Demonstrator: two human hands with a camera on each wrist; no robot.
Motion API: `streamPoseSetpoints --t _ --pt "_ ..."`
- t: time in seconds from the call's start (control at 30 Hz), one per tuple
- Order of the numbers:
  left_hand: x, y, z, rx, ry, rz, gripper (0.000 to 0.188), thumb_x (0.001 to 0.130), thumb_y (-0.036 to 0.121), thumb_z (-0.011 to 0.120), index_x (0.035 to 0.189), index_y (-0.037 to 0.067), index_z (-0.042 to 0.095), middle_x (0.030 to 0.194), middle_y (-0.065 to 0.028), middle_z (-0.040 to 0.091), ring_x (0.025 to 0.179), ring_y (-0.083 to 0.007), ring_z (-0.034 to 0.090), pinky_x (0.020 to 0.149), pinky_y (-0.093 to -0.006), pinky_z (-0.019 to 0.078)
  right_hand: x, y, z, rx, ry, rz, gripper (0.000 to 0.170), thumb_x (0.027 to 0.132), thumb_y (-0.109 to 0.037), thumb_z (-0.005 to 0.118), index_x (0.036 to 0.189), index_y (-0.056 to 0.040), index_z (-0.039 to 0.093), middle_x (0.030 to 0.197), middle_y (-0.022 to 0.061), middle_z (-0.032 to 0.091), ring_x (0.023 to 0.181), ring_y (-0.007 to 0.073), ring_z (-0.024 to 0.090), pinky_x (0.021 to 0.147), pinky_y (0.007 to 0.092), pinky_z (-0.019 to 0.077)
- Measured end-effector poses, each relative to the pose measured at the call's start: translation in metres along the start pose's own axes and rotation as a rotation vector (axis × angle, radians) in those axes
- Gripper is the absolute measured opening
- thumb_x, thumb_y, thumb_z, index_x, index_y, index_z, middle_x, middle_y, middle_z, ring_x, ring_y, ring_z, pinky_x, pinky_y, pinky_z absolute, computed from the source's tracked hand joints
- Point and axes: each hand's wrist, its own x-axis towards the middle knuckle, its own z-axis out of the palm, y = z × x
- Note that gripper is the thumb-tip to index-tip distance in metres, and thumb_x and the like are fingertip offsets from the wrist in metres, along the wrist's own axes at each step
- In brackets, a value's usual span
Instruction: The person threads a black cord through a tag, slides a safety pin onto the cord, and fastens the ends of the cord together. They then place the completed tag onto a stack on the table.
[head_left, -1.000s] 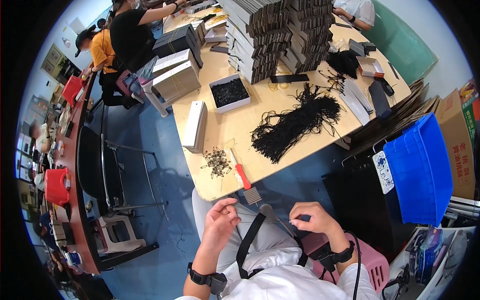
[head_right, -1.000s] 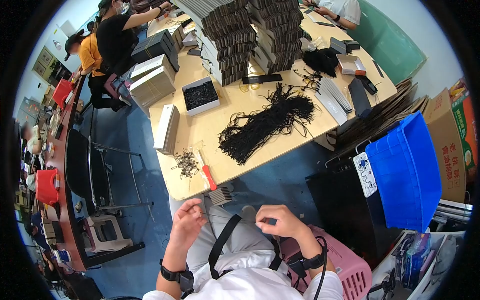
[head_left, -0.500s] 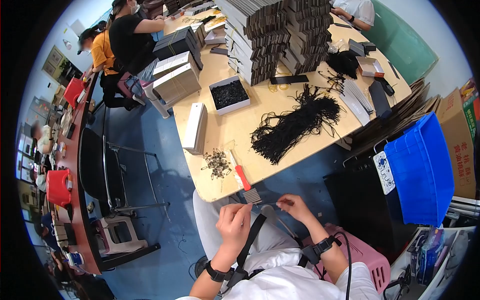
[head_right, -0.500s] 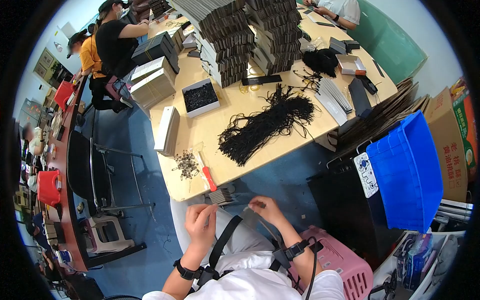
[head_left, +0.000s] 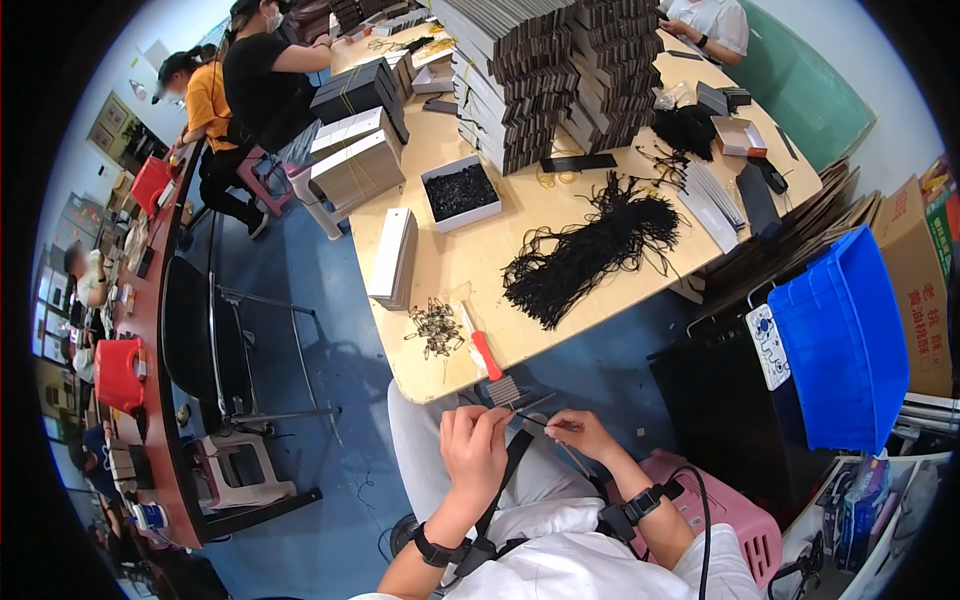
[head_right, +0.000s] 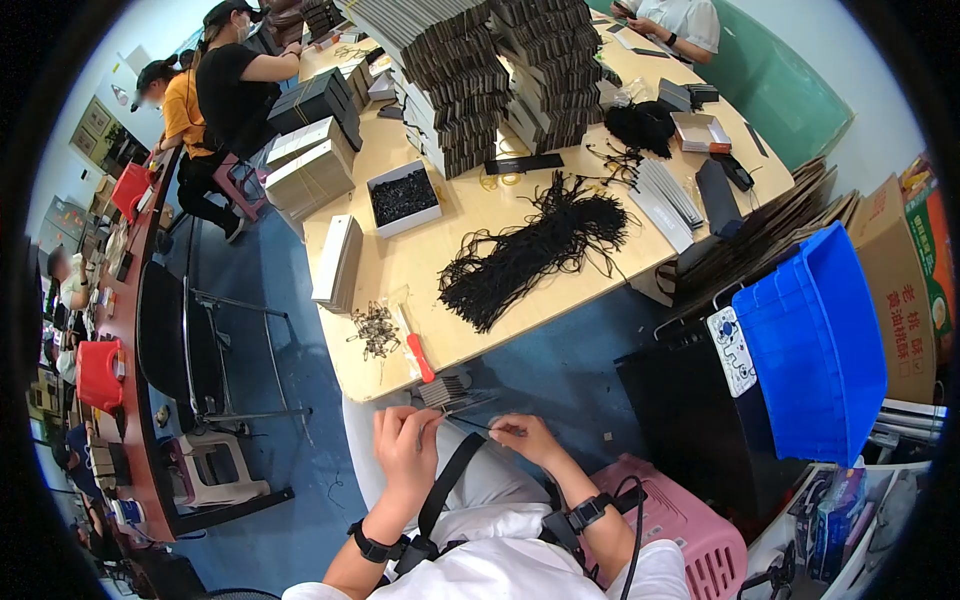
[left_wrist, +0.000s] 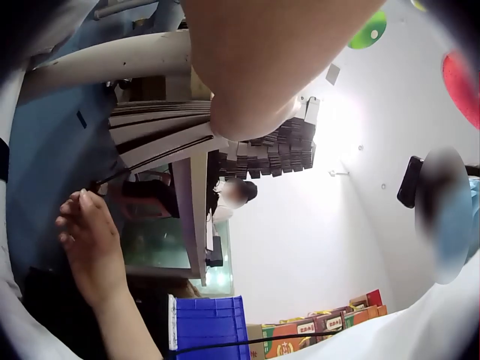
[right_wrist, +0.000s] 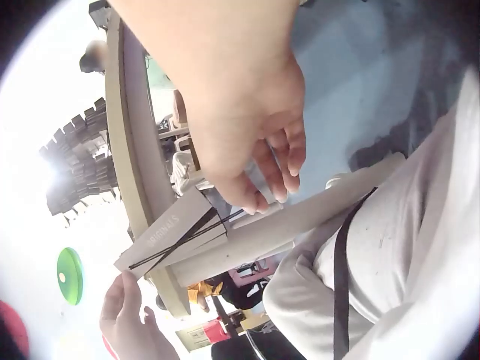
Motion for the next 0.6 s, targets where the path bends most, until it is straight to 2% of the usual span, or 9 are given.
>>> streamPoseSetpoints --t 0.2,0.33,0.4,0.53,0.6 --pt "-0.003 -0.005 -0.005 -0.028 -0.049 0.117 0.019 0.068 0.001 0.073 0.083 0.011 0.068 0.08 -0.0036 0.056 0.075 -0.0245 0.051 0.066 -0.0362 0.0399 -0.003 -0.004 0.002 0.077 -0.027 0.023 0.012 0.087 -0.013 0.068 0.092 -0.002 0.069 0.08 0.0003 0.067 0.07 0.0074 0.06 0.063 0.0214 0.0472" --pt "-0.01 -0.004 -0.003 0.008 -0.094 0.129 0.018 0.07 0.001 0.073 0.084 0.01 0.068 0.079 -0.0036 0.056 0.075 -0.0239 0.052 0.067 -0.0361 0.0395 -0.003 0.002 0.0 0.021 -0.035 0.055 0.012 0.086 -0.011 0.069 0.093 -0.0013 0.069 0.081 0.0015 0.067 0.071 0.008 0.061 0.064 0.0217 0.0474" --pt "-0.01 -0.003 -0.001 -0.034 -0.054 0.028 0.016 0.07 -0.001 0.073 0.083 0.006 0.068 0.079 -0.0076 0.056 0.075 -0.0257 0.051 0.064 -0.036 0.0407 -0.004 0.004 0.001 0.008 -0.035 0.024 0.011 0.085 -0.009 0.069 0.093 -0.0009 0.069 0.083 0.0029 0.068 0.072 0.0089 0.062 0.064 0.0224 0.0478" --pt "-0.006 0.0 0.001 -0.056 -0.047 -0.015 0.015 0.071 -0.001 0.073 0.084 0.006 0.068 0.079 -0.0081 0.056 0.074 -0.0259 0.051 0.064 -0.036 0.0409 -0.009 -0.001 0.003 0.012 -0.022 0.044 0.012 0.084 -0.009 0.069 0.092 -0.0002 0.069 0.084 0.004 0.069 0.073 0.0097 0.063 0.064 0.023 0.0483" --pt "-0.007 0.0 0.002 -0.074 -0.057 -0.015 0.015 0.071 -0.002 0.072 0.084 0.005 0.068 0.079 -0.0085 0.056 0.075 -0.0264 0.051 0.065 -0.0358 0.0411 -0.013 -0.009 0.003 -0.103 0.007 -0.006 0.013 0.083 -0.01 0.07 0.092 0.0004 0.069 0.084 0.0042 0.069 0.073 0.0098 0.063 0.063 0.0234 0.0482"
